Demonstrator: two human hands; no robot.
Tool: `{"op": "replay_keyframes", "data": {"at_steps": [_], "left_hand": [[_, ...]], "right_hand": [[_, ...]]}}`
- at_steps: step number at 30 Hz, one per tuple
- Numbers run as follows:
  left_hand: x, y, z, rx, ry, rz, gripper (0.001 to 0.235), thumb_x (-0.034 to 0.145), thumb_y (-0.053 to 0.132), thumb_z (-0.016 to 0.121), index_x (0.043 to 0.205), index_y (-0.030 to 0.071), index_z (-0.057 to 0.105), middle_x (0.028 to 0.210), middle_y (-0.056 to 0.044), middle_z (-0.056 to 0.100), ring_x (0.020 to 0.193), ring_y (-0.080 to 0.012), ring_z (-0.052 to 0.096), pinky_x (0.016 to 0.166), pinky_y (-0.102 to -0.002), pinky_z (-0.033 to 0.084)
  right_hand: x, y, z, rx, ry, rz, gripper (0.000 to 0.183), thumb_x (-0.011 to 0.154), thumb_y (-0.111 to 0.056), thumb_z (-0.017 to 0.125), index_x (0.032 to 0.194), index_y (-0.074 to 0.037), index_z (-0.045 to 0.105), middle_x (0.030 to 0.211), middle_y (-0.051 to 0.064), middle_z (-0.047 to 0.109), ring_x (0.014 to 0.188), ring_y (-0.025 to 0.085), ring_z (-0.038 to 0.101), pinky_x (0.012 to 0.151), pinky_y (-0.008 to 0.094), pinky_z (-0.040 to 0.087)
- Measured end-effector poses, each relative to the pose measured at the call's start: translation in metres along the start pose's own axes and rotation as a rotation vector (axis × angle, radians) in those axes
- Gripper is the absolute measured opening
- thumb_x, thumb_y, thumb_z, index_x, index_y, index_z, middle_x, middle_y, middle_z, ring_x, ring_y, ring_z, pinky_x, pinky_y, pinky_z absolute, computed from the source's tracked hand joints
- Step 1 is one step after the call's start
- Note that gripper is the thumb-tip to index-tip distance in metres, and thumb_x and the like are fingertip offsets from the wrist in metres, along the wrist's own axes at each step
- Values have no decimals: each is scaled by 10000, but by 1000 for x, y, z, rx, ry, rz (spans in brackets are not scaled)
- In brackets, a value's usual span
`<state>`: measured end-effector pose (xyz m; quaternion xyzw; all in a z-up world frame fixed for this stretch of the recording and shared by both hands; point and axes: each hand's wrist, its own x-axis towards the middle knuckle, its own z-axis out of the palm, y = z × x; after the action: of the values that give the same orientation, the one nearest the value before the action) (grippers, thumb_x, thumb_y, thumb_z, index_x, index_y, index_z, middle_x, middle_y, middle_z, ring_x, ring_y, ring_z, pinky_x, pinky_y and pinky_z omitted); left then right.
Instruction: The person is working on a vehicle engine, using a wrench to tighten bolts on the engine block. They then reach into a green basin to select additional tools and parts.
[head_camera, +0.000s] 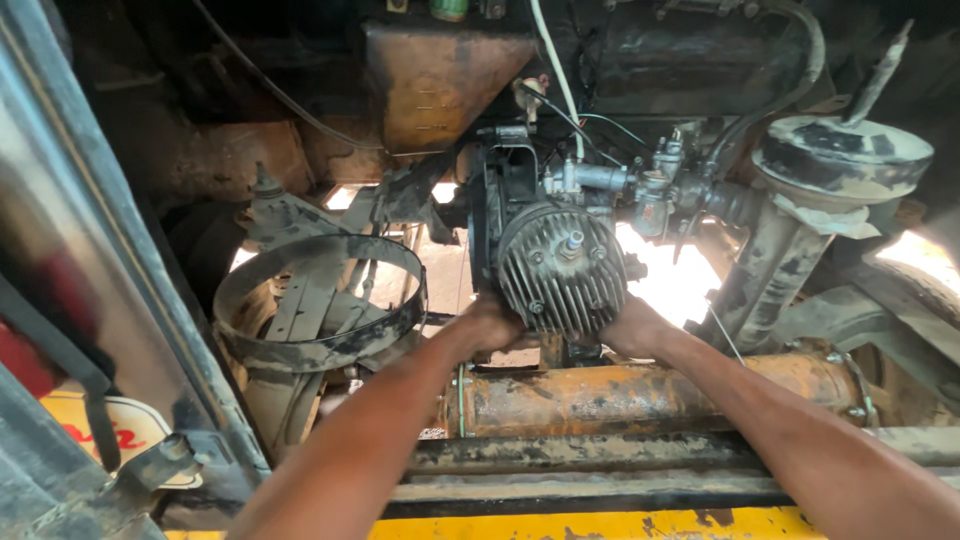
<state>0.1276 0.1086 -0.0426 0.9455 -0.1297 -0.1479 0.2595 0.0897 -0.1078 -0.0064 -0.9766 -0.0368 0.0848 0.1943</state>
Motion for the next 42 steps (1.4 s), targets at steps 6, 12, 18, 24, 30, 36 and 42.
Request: {"op": "replay_keyframes", "data": {"at_steps": [6, 12, 18, 24, 30, 36, 42], "left_hand": [[24, 4, 22, -1172, 115, -235, 352, 945, 148, 547, 1255, 19, 651, 1254, -169, 737, 1052, -287, 733, 846, -425, 588], [27, -3, 39, -1274, 157, -277, 311, 966, -102, 555, 1269, -63, 613, 1244, -238, 735, 916, -310, 760, 647, -339, 631], [32, -3, 46, -1200, 151, -293, 269, 996, -27, 535, 1205, 109, 637, 1193, -91, 730, 984, -218, 729, 780, -409, 617], [44, -14, 48, -1239, 38, -295, 286, 1085, 126, 360, 1193, 104, 624, 1144, -114, 734, 994, -229, 725, 816, -445, 618], [45, -17, 51, -1293, 131, -287, 184, 971, -61, 587, 1095, 59, 653, 1005, -103, 782, 842, -253, 781, 732, -392, 627], [41, -15, 55, -1255, 228, -336, 246, 920, -97, 624, 1067, 97, 661, 877, -80, 714, 763, -209, 692, 597, -337, 536], [34, -7, 51, -1123, 206, -259, 240, 907, -83, 682, 1121, 23, 658, 1040, -101, 721, 757, -174, 712, 598, -290, 599]], "right_hand": [[10, 8, -1, -103, -24, -7, 528, 863, -470, 738, 1284, -157, 684, 1141, 173, 750, 1075, 293, 711, 1009, 440, 534], [16, 11, 3, -99, -35, -32, 527, 829, -469, 785, 1244, -158, 695, 1114, 120, 733, 1044, 249, 686, 1000, 426, 510], [8, 5, -8, -127, -60, 22, 515, 838, -493, 767, 1225, -158, 717, 1038, 151, 764, 975, 277, 718, 957, 443, 543], [9, 9, -8, -115, -60, -6, 493, 830, -486, 766, 1220, -185, 739, 1091, 125, 779, 1015, 268, 729, 974, 435, 532], [17, 22, -6, -119, -33, -96, 515, 797, -446, 808, 1226, -173, 727, 1127, 125, 775, 1068, 284, 718, 994, 429, 520], [16, 21, -4, -136, -72, -56, 502, 812, -457, 794, 1232, -190, 730, 1118, 142, 780, 1055, 299, 725, 990, 426, 521], [16, 19, -5, -220, -116, -45, 498, 845, -538, 733, 1186, -176, 757, 1042, 144, 784, 991, 287, 717, 961, 437, 522]]}}
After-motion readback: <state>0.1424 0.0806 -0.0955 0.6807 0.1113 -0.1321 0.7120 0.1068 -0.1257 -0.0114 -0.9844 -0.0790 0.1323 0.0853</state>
